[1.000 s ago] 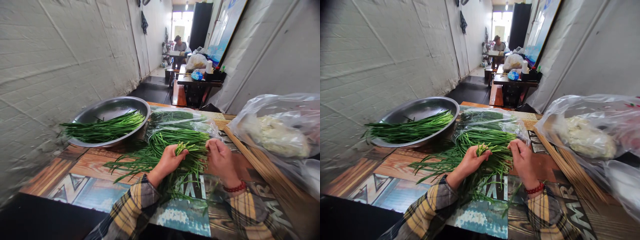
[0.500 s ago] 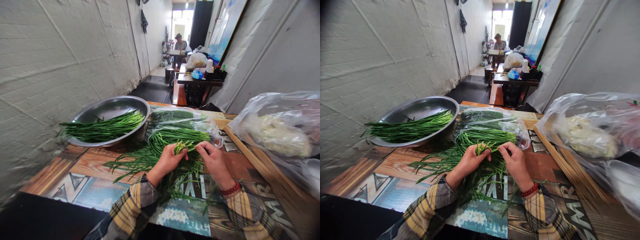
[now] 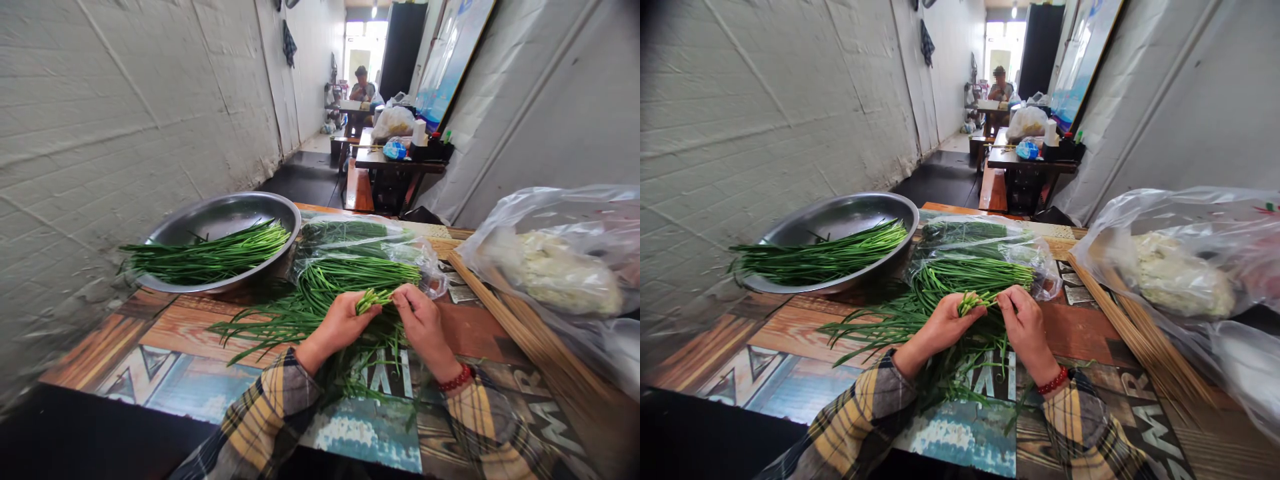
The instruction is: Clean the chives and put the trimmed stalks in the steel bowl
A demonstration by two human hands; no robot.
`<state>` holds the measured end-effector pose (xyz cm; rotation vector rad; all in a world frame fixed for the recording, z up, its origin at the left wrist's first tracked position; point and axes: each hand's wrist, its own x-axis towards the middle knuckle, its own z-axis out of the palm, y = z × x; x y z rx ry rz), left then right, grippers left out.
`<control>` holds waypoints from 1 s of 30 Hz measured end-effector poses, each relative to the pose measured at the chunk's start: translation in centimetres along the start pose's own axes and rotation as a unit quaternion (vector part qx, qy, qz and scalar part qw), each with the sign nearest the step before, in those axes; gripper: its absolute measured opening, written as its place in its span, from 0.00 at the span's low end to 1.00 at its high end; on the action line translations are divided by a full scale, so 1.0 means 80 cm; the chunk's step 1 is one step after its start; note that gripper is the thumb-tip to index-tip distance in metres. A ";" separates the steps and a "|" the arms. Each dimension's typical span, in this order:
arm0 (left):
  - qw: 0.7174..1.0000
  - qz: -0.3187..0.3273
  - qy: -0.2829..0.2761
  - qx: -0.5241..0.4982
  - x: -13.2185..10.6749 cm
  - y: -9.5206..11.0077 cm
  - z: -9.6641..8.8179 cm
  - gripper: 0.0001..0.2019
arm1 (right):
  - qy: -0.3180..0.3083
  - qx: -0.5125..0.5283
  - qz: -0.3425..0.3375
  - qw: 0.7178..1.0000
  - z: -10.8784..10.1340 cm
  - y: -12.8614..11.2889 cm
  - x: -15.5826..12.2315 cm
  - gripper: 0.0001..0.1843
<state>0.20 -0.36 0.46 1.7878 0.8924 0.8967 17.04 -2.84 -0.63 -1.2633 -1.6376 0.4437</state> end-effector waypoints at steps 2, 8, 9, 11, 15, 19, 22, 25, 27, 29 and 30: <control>1.000 -0.005 0.001 0.008 0.001 -0.002 0.000 0.16 | 0.012 0.007 0.023 1.000 -0.001 0.006 0.000 0.18; 0.999 -0.032 -0.002 -0.002 -0.001 -0.002 -0.001 0.14 | 0.078 0.046 0.053 0.995 -0.015 0.016 0.004 0.20; 1.000 -0.031 -0.004 -0.001 -0.001 -0.002 -0.001 0.14 | 0.077 0.055 0.031 0.995 -0.016 0.013 0.004 0.19; 1.000 -0.024 -0.004 0.009 -0.002 -0.002 -0.001 0.15 | 0.055 0.082 -0.020 0.995 -0.015 0.005 0.002 0.17; 0.997 0.017 -0.018 0.070 -0.002 -0.004 -0.002 0.15 | -0.068 0.100 -0.104 0.987 -0.008 -0.009 -0.007 0.31; 0.997 0.042 -0.034 0.059 -0.001 -0.006 -0.002 0.13 | -0.173 0.053 -0.151 0.972 -0.007 -0.014 -0.012 0.37; 0.997 0.036 -0.035 0.058 -0.001 -0.007 -0.001 0.14 | -0.132 0.008 -0.166 0.977 -0.009 -0.018 -0.011 0.39; 0.996 0.036 -0.032 0.072 -0.001 -0.008 0.001 0.10 | -0.136 -0.054 -0.217 0.965 -0.008 -0.021 -0.011 0.39; 0.996 0.040 -0.033 0.076 -0.002 -0.008 0.001 0.06 | -0.163 -0.080 -0.241 0.953 -0.007 -0.022 -0.012 0.39; 0.995 0.044 -0.036 0.085 -0.002 -0.008 0.002 0.06 | -0.161 -0.089 -0.238 0.954 -0.008 -0.023 -0.012 0.39; 0.994 0.045 -0.039 0.092 -0.002 -0.008 0.002 0.07 | -0.146 -0.088 -0.232 0.958 -0.009 -0.023 -0.013 0.39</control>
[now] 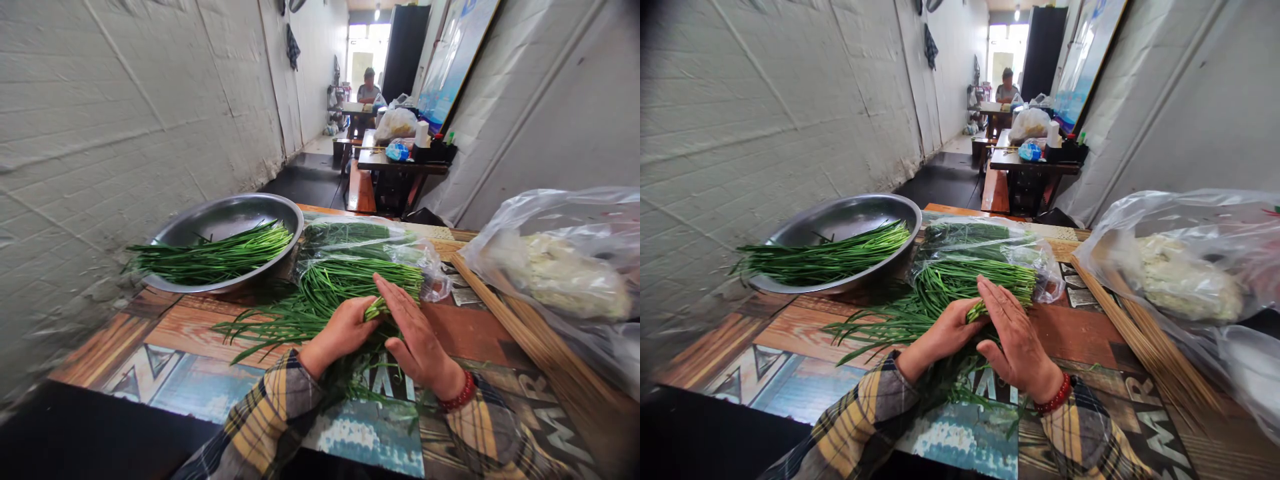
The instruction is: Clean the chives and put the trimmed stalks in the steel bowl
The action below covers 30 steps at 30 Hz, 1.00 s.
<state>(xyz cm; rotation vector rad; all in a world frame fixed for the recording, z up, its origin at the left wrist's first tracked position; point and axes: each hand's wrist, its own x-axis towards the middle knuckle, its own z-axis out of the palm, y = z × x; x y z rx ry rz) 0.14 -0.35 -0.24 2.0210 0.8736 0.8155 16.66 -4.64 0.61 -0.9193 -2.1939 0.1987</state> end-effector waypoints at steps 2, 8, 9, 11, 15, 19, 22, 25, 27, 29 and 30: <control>1.000 -0.001 -0.012 0.014 -0.001 -0.001 0.001 0.10 | 0.036 -0.007 0.003 0.999 -0.003 -0.001 -0.001 0.40; 0.999 -0.025 0.019 0.030 -0.005 -0.010 0.009 0.09 | -0.020 -0.054 -0.061 0.996 -0.004 -0.003 0.002 0.37; 0.999 -0.026 0.023 0.028 -0.005 -0.010 0.009 0.10 | -0.022 -0.053 -0.062 0.996 -0.004 -0.002 0.002 0.37; 1.000 -0.014 0.017 0.017 -0.004 -0.008 0.008 0.10 | -0.008 -0.048 -0.054 0.997 -0.005 -0.002 0.002 0.36; 1.000 0.001 0.003 0.015 -0.005 -0.006 0.007 0.07 | 0.006 -0.047 -0.047 0.998 -0.007 -0.003 0.002 0.36; 0.999 -0.033 0.015 0.041 -0.006 -0.007 0.010 0.07 | -0.026 -0.038 -0.071 0.996 -0.005 -0.006 0.002 0.34; 0.999 -0.004 0.021 0.033 -0.006 -0.003 0.008 0.06 | 0.007 0.007 -0.029 1.000 -0.002 -0.006 0.000 0.35; 0.997 0.030 0.050 0.060 -0.007 0.006 0.005 0.08 | 0.066 0.080 0.067 0.992 0.006 -0.004 -0.003 0.39; 0.992 0.039 0.060 0.104 -0.009 0.010 0.007 0.07 | 0.075 0.139 0.121 0.980 0.016 -0.003 -0.003 0.44; 0.985 0.051 0.058 0.157 -0.011 0.012 0.013 0.04 | 0.071 0.205 0.155 0.964 0.027 -0.003 -0.003 0.47; 0.980 0.058 0.058 0.182 -0.011 0.012 0.016 0.04 | 0.073 0.238 0.169 0.953 0.033 -0.004 -0.003 0.48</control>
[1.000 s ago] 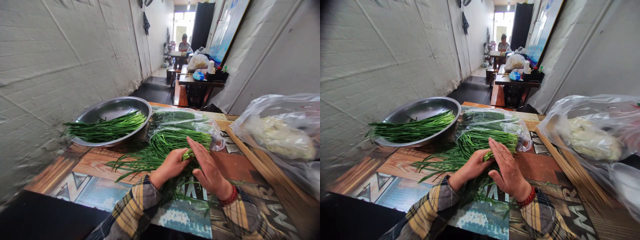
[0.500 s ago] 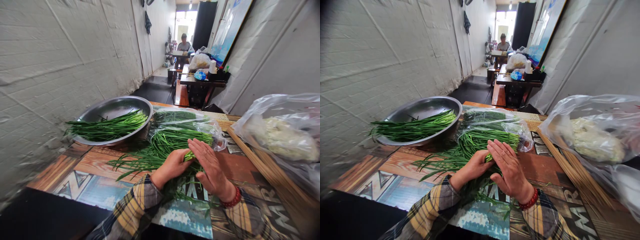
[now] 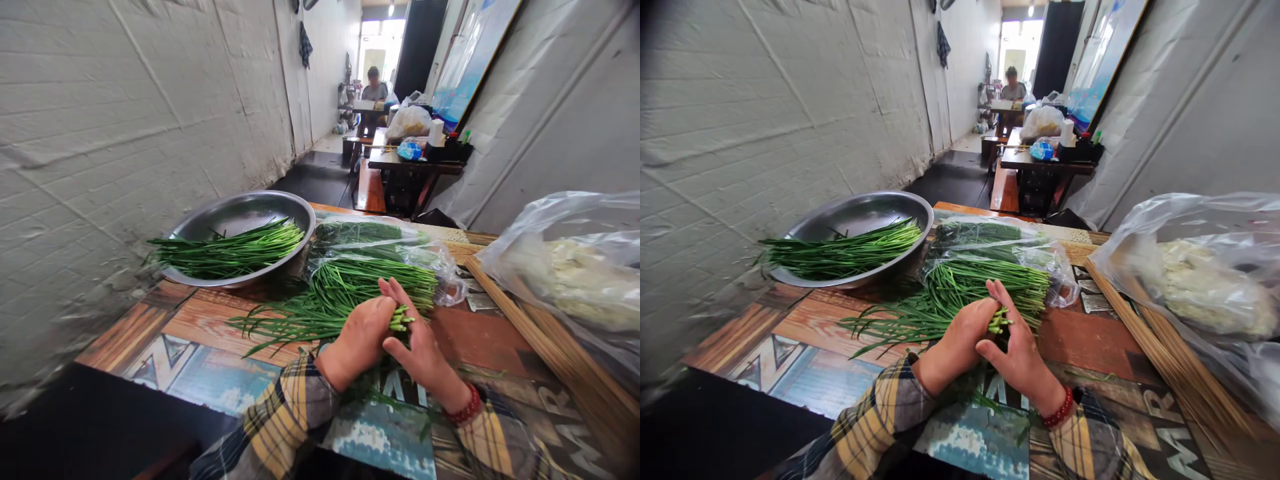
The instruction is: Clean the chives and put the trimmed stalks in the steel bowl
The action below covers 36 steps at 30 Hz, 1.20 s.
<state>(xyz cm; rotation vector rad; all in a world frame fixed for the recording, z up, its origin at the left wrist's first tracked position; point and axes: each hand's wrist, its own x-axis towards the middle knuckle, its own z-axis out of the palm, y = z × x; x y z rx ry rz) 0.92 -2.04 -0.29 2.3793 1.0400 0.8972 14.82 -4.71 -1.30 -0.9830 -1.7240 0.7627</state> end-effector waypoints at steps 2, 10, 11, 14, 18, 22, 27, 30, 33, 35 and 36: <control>0.999 0.012 0.011 0.037 -0.001 0.003 0.006 0.05 | 0.011 0.059 0.032 0.998 0.009 0.004 -0.002 0.47; 0.990 0.070 0.040 0.116 0.001 0.008 0.026 0.10 | 0.074 0.126 0.109 0.983 0.024 0.007 -0.010 0.26; 0.988 0.075 0.035 0.132 0.001 0.009 0.026 0.10 | 0.085 0.117 0.111 0.983 0.022 0.006 -0.009 0.25; 0.978 0.063 -0.001 0.199 0.001 0.014 0.023 0.10 | 0.093 0.048 0.084 0.991 0.011 0.006 -0.005 0.23; 0.971 0.039 -0.018 0.236 0.006 0.004 0.014 0.07 | 0.147 0.151 0.079 0.974 -0.008 0.010 0.011 0.19; 0.976 -0.012 -0.017 0.217 0.009 -0.039 -0.005 0.08 | 0.220 0.360 0.089 0.902 -0.040 -0.003 0.047 0.18; 0.969 -0.069 -0.017 0.238 0.009 -0.094 -0.028 0.11 | 0.268 0.395 0.033 0.878 -0.109 -0.056 0.084 0.22; 0.969 -0.068 -0.012 0.237 0.012 -0.106 -0.029 0.11 | 0.256 0.352 -0.025 0.900 -0.153 -0.090 0.087 0.24; 0.970 -0.072 -0.006 0.232 0.014 -0.108 -0.025 0.10 | 0.257 0.369 -0.068 0.891 -0.190 -0.118 0.084 0.22; 0.972 -0.074 -0.005 0.223 0.014 -0.108 -0.024 0.09 | 0.269 0.395 -0.083 0.874 -0.208 -0.135 0.083 0.20; 0.973 -0.073 -0.006 0.217 0.013 -0.108 -0.026 0.08 | 0.272 0.399 -0.084 0.872 -0.215 -0.142 0.083 0.20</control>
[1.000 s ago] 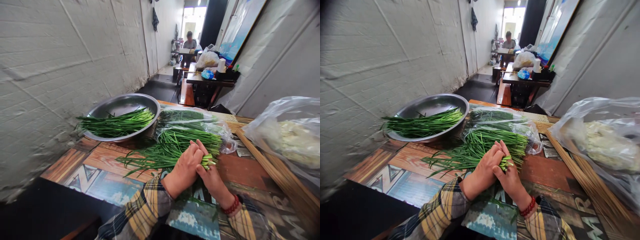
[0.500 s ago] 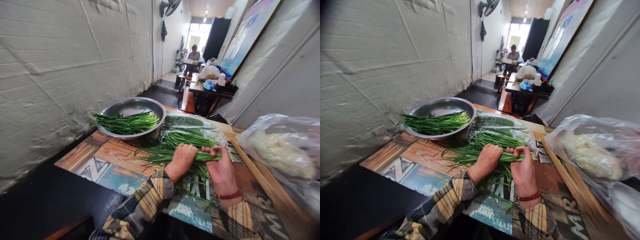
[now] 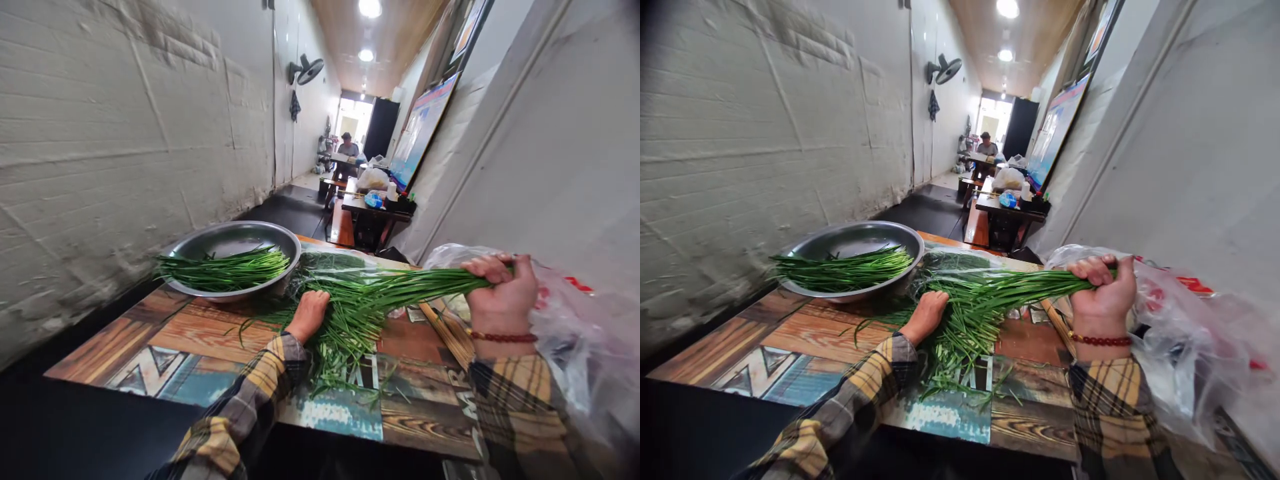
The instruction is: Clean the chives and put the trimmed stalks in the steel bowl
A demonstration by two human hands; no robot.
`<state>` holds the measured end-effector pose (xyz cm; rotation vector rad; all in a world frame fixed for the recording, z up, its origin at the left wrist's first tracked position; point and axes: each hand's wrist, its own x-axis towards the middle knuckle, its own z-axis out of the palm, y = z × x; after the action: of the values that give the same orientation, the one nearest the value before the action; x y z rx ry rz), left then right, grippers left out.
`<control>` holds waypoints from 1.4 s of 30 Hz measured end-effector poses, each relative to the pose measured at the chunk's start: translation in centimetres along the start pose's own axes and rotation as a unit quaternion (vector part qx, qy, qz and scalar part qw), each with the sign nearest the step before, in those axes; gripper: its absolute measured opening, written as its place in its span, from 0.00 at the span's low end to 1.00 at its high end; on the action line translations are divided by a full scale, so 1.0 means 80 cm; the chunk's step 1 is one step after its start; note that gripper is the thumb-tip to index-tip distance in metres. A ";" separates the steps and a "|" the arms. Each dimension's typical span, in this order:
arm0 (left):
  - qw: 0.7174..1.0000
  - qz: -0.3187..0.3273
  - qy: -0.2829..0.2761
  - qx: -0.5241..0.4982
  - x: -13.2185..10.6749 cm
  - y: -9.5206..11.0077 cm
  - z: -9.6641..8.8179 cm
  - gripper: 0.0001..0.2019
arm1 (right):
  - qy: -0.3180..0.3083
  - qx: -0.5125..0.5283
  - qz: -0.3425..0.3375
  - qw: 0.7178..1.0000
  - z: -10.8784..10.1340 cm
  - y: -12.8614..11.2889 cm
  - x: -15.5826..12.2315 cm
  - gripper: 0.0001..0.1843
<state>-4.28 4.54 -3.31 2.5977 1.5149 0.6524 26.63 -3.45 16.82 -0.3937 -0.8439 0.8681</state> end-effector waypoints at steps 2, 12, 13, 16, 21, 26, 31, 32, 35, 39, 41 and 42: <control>1.000 0.004 -0.004 -0.014 -0.002 -0.003 -0.006 0.05 | -0.008 -0.014 -0.004 1.000 0.005 -0.013 0.003 0.21; 0.940 -0.065 0.153 -0.297 -0.033 0.019 -0.113 0.11 | -0.098 -0.095 -0.021 0.990 0.027 0.004 -0.024 0.22; 0.935 -0.058 0.159 -0.312 -0.038 0.029 -0.125 0.10 | -0.094 -0.084 -0.009 0.992 0.031 0.009 -0.027 0.22; 0.930 -0.001 0.162 -0.329 -0.051 0.059 -0.154 0.11 | -0.098 -0.073 0.020 0.992 0.047 0.026 -0.033 0.24; 0.930 0.078 0.140 -0.330 -0.061 0.093 -0.170 0.09 | -0.076 -0.067 0.053 0.993 0.083 0.048 -0.046 0.28; 0.917 0.068 0.164 -0.356 -0.060 0.095 -0.154 0.09 | 0.006 0.008 0.121 0.993 0.115 0.059 -0.062 0.25; 0.894 -0.063 0.184 -0.404 -0.072 0.069 -0.125 0.12 | 0.089 0.088 0.120 0.985 0.126 0.059 -0.072 0.22; 0.887 -0.089 0.185 -0.413 -0.077 0.063 -0.121 0.12 | 0.096 0.089 0.115 0.985 0.125 0.058 -0.072 0.22; 0.883 -0.099 0.181 -0.422 -0.090 0.053 -0.121 0.14 | 0.104 0.085 0.111 0.985 0.124 0.059 -0.071 0.22; 0.908 -0.019 0.170 -0.383 -0.098 0.063 -0.133 0.13 | 0.113 0.079 0.115 0.984 0.131 0.071 -0.073 0.23; 0.922 0.013 0.171 -0.348 -0.097 0.073 -0.135 0.10 | 0.123 0.076 0.117 0.983 0.137 0.077 -0.076 0.22; 0.927 0.023 0.173 -0.332 -0.097 0.076 -0.134 0.09 | 0.127 0.075 0.117 0.982 0.141 0.080 -0.078 0.22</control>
<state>-6.81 -6.78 5.53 2.0634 1.0276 1.4017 12.35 -4.83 16.87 -0.4662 -0.4988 1.0666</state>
